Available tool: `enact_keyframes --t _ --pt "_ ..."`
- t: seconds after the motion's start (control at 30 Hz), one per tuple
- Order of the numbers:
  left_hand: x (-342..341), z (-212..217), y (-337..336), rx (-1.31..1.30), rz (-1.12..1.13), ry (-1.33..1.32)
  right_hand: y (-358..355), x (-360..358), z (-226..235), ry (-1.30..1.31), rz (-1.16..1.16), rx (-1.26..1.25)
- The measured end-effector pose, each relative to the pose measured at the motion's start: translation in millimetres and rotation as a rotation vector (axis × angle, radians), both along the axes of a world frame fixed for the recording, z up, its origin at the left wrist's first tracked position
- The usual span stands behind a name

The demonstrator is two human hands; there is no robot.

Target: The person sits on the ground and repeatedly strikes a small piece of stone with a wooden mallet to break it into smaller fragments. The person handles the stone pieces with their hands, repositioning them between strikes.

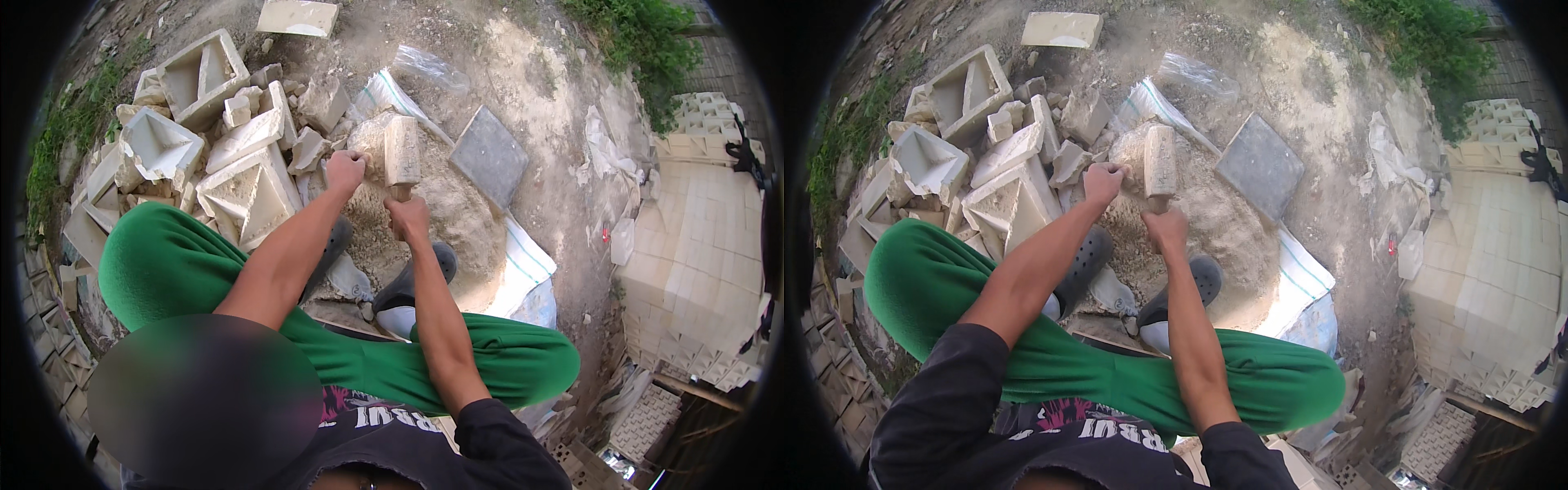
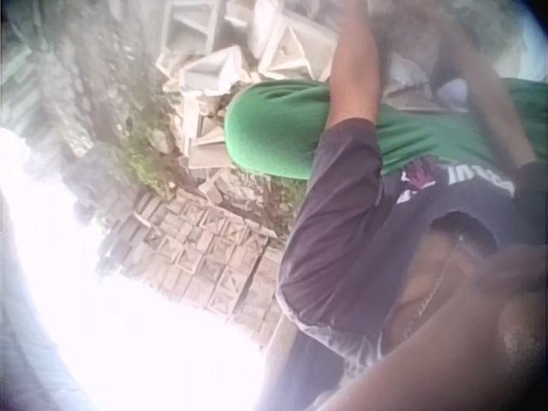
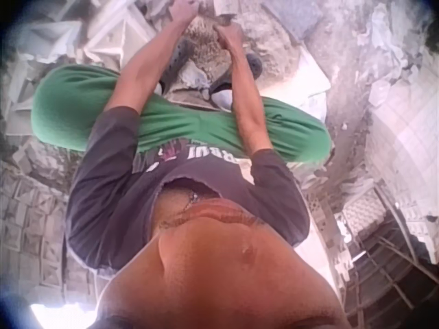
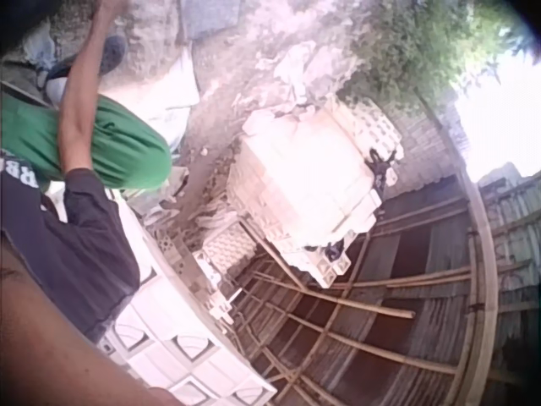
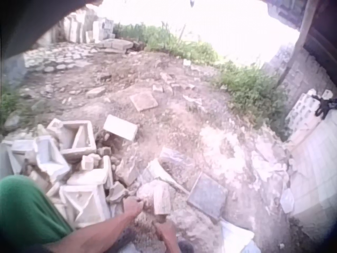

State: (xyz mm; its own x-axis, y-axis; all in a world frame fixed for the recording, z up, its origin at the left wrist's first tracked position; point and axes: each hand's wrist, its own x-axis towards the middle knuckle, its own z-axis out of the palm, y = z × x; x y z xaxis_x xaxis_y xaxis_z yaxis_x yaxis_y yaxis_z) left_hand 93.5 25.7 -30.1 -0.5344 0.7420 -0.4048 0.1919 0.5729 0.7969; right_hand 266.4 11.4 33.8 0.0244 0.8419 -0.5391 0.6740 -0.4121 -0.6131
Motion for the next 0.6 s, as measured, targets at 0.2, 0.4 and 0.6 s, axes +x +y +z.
enact_keyframes --t 0.2,0.4,0.6 --pt "-5 -1 5 -0.058 -0.117 0.015 15 -12 26 0.090 -0.067 0.228" --pt "5 5 7 -0.051 -0.130 0.093 -2 -2 -32 -0.183 0.085 0.070" --pt "3 2 2 -0.005 -0.099 0.085 17 0 35 0.050 -0.017 0.130"
